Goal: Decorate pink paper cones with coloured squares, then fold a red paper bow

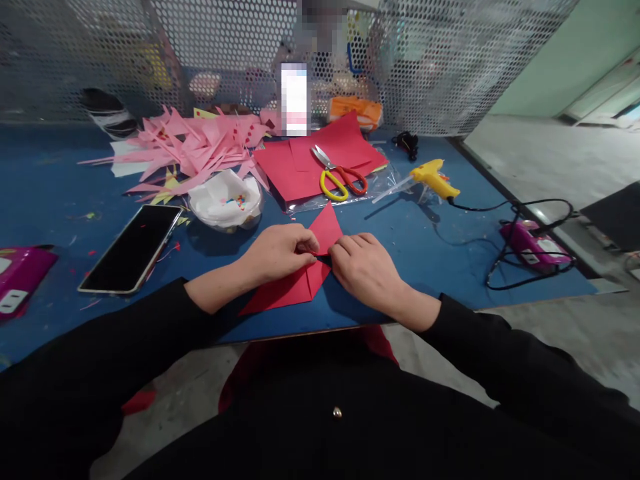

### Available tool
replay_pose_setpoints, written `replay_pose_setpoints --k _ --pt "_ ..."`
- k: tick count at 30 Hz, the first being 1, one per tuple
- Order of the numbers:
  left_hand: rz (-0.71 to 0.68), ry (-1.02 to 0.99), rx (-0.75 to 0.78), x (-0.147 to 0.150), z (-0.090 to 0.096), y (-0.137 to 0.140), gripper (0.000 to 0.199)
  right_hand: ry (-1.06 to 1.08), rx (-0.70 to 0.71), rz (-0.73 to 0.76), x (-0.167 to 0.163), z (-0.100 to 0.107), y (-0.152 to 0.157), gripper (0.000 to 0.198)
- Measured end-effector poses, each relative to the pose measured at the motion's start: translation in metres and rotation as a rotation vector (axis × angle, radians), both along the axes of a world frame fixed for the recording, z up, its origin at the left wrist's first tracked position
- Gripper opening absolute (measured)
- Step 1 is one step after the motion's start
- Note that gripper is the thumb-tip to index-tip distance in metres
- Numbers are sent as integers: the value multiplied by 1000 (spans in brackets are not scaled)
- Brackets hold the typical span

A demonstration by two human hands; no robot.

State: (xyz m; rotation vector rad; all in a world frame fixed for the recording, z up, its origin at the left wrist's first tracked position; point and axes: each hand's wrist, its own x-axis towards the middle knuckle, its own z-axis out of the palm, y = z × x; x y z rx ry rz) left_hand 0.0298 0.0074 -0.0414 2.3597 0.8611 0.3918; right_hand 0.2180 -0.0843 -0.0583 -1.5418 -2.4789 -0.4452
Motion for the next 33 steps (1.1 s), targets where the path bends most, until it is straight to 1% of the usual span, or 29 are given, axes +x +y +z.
replay_pose_setpoints --k 2,5,8,12,14,16,18,20,24,26,30,33 --pt "-7 29 38 1 1 3 8 78 -28 -51 1 1 3 23" --pt "-5 16 46 2 -1 5 5 229 -104 -114 4 0 9 23" --pt "23 -33 40 2 -6 5 7 384 -178 -142 5 -3 12 22" --pt "42 -81 6 0 -11 5 10 542 -216 -173 7 -5 13 22" --pt "53 -75 0 0 -12 5 12 701 -236 -181 12 -4 12 22" --pt "65 -61 -2 0 -11 5 13 875 -204 -215 19 -2 10 20" --pt "73 -45 -10 1 -10 4 14 975 -126 -275 25 0 7 17" --pt "77 -28 -14 1 -9 4 15 988 -108 -289 28 1 6 13" --pt "79 -36 -1 1 -9 4 15 933 -269 -203 22 1 7 4" --pt "80 -48 8 1 -9 4 15 867 -307 -213 17 -1 8 6" --pt "91 -44 14 1 -10 5 16 717 -284 -280 12 -2 10 9" --pt "96 -35 -13 0 -9 6 16 646 -277 -300 10 -3 11 9"
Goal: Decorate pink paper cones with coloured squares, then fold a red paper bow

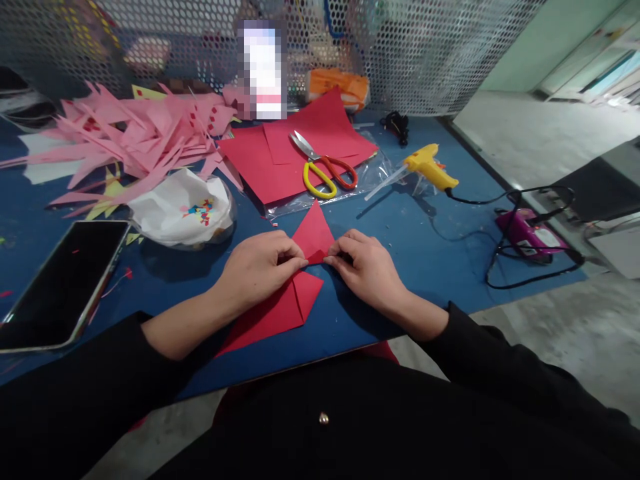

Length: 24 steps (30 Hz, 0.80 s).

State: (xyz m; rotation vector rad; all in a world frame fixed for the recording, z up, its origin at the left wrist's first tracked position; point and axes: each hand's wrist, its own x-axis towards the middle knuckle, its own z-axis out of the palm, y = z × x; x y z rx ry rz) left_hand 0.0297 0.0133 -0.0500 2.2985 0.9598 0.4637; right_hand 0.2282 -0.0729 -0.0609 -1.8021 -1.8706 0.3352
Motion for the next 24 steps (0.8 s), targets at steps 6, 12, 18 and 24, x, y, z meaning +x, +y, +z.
replay_pose_setpoints --k 6,12,18,24 --pt "-3 24 18 -3 3 0 17 -83 -15 -24 -3 -1 1 12" --pt "-10 121 108 -1 3 -3 19 -52 13 -58 -4 -2 1 14" --pt "8 173 187 1 2 -6 19 -78 29 -43 -4 -2 2 16" --pt "26 171 263 1 1 -11 12 -94 26 -38 -4 -3 3 17"
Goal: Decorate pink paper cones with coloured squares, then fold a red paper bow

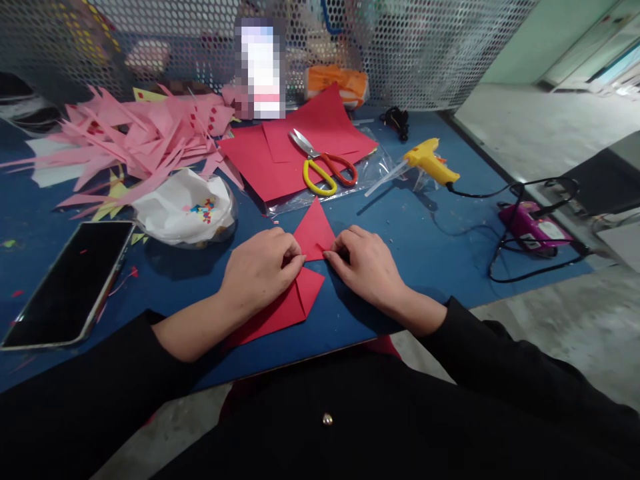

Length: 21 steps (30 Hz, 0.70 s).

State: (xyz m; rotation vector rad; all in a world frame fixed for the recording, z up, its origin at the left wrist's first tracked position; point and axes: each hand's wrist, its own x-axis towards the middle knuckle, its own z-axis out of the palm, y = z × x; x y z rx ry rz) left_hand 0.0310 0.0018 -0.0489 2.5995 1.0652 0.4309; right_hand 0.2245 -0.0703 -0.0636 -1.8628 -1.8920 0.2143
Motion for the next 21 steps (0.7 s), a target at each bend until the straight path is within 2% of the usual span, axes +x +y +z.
replay_pose_setpoints --k 3,6,10,14,17,19,21 --pt "-30 -26 78 0 -2 -2 8 4 -1 0 0 0 -1 17" --pt "-187 -21 239 -2 -4 -1 17 9 -5 -3 -1 1 -1 18" --pt "-405 138 444 -4 -3 0 24 35 14 -45 1 -1 0 10" --pt "-477 288 547 -6 3 -4 26 222 38 -147 11 -5 -7 15" --pt "-496 324 573 -8 5 -6 27 342 142 -206 18 -3 -20 18" --pt "-511 339 585 -8 5 -6 27 271 205 -108 17 1 -30 20" --pt "-516 351 595 -7 4 -6 28 144 198 123 11 5 -36 28"
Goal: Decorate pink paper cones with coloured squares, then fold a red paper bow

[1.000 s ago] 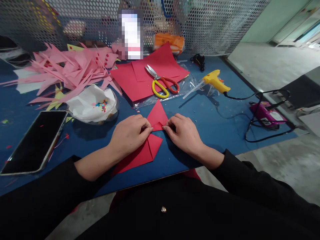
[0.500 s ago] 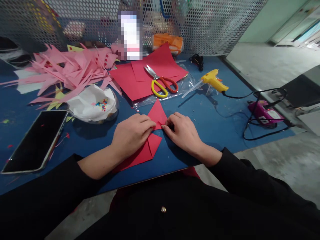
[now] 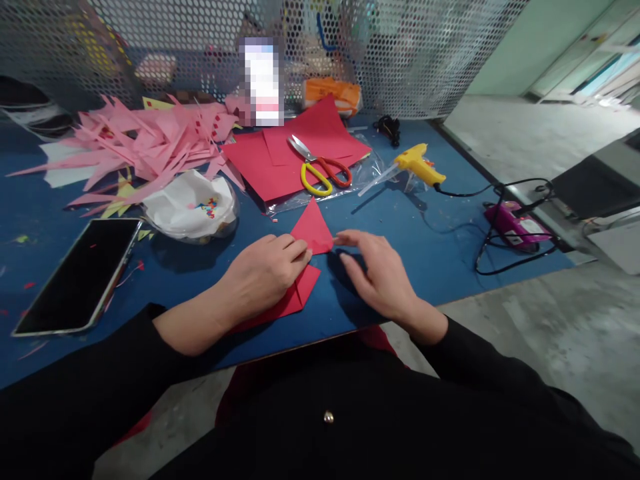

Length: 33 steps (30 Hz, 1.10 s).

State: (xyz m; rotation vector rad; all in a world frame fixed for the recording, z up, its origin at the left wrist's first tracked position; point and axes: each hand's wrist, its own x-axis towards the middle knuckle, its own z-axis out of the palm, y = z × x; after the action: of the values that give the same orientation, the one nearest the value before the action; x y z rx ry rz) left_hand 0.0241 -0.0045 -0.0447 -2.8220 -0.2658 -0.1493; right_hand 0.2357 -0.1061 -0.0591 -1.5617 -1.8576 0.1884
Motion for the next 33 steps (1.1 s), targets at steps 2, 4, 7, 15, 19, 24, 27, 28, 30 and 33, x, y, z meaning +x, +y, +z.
replay_pose_setpoints --k 2,4,7,15,19,24,27,28,30,33 --pt "0 1 9 0 0 0 28 -140 -19 197 -8 1 -1 36" --pt "-9 -7 7 -1 -1 0 28 -238 -45 275 -15 -1 0 44" --pt "-26 -28 -17 -6 -1 -1 29 -353 -51 275 -19 -4 2 52" --pt "38 14 -76 -13 3 -5 31 -486 -14 260 -15 1 -5 54" --pt "43 17 -84 -10 3 -6 29 -514 8 273 -26 2 1 57" --pt "51 -56 -121 -14 -2 -6 32 -569 37 280 -23 0 1 59" --pt "49 -92 -117 -15 -5 -6 33 -567 41 249 -11 1 -4 57" --pt "51 -90 -111 -15 -6 -6 33 -565 38 239 -10 1 -5 57" --pt "54 -71 -95 -13 -5 -6 31 -564 36 238 -12 2 -3 56" --pt "57 -33 -60 -11 -3 -8 27 -566 54 267 -26 2 3 59"
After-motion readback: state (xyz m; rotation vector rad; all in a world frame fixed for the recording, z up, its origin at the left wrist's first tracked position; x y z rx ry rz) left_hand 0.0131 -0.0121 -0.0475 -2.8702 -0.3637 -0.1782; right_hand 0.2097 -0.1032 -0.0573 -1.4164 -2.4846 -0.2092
